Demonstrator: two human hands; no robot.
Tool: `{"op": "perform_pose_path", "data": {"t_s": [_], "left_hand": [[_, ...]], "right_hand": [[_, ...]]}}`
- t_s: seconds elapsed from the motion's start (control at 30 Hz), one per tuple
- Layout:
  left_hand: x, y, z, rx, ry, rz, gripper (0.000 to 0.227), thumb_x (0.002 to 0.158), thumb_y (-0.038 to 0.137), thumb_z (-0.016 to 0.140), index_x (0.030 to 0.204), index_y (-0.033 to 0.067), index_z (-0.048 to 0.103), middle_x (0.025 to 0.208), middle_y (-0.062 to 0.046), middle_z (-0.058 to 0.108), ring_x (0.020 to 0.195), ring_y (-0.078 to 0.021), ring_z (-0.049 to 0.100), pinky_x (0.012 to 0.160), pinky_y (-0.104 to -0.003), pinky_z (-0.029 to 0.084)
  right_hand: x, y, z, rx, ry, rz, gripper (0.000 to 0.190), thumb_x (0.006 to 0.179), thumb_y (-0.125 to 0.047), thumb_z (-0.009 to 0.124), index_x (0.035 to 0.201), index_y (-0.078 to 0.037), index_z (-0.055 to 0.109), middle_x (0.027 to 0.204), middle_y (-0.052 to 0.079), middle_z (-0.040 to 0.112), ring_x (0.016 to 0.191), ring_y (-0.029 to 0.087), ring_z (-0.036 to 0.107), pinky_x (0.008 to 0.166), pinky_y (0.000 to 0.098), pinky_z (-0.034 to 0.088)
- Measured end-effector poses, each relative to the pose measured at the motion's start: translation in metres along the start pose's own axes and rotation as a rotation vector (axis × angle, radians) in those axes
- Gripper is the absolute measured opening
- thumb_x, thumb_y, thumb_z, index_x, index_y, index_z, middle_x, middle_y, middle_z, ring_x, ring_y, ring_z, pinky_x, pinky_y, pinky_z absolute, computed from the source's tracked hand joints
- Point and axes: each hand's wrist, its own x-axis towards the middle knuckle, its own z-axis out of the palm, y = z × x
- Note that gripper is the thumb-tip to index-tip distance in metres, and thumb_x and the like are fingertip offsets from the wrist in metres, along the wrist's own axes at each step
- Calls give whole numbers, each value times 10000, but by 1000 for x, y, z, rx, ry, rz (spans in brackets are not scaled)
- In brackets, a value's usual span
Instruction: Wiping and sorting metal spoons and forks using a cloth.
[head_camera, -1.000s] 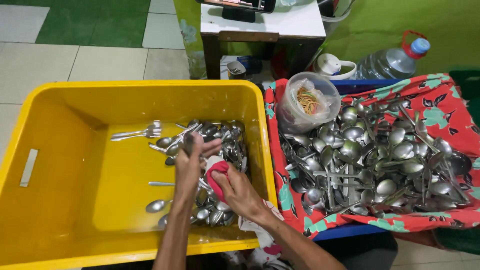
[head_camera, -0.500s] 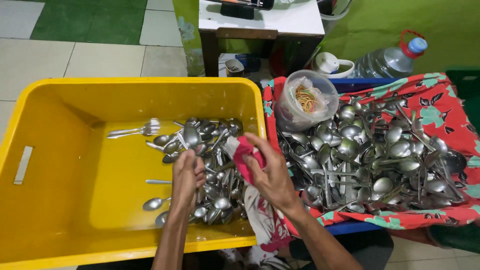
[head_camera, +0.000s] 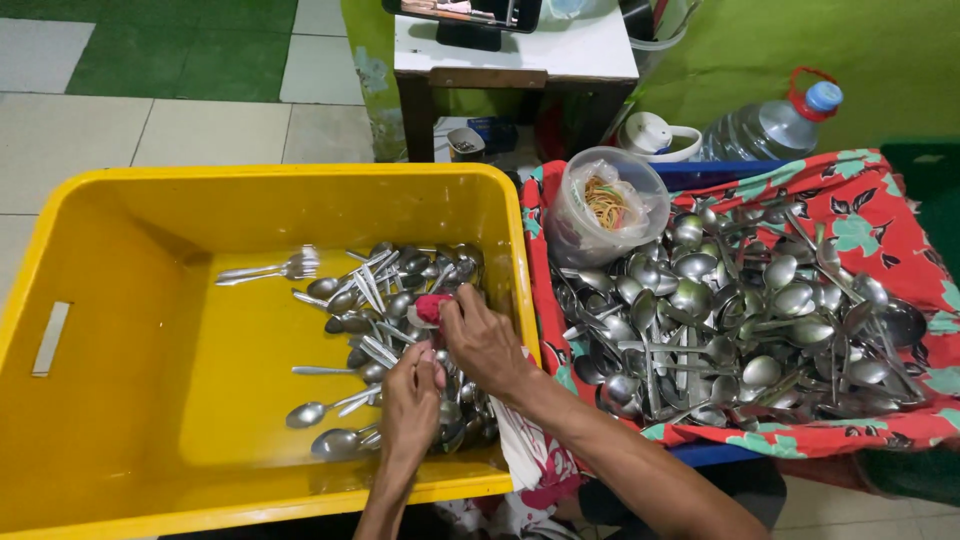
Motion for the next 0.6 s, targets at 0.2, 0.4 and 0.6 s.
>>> {"op": "perform_pose_path", "data": {"t_s": [0.2,0.4,0.6], "left_hand": [[-5,2,-4,124,58,-14,310,1008,193,485,1220,118,698,722,-6,676,526,-118,554,436,-286,454],[2,-3,-18,-149,60,-172,292,959,128,614,1228,55,702,832,-81,765,571,-156,578,494,-279,458],[-12,-10,-16,147,126,74,93,944,78,635,917,124,711,783,-46,787,560,-155,654,478,-309,561]], "right_hand": [[-2,10,12,-70,85,136,152,888,-2,646,886,-17,495,835,116,449,526,217,513,378,384,438],[-5,-1,8,186,127,125,376,950,-15,697,1308,-80,600,924,117,527,473,111,465,304,196,479],[0,-5,11,162,13,7,266,946,-75,645,1210,-92,651,871,74,479,526,123,430,305,264,421]]}}
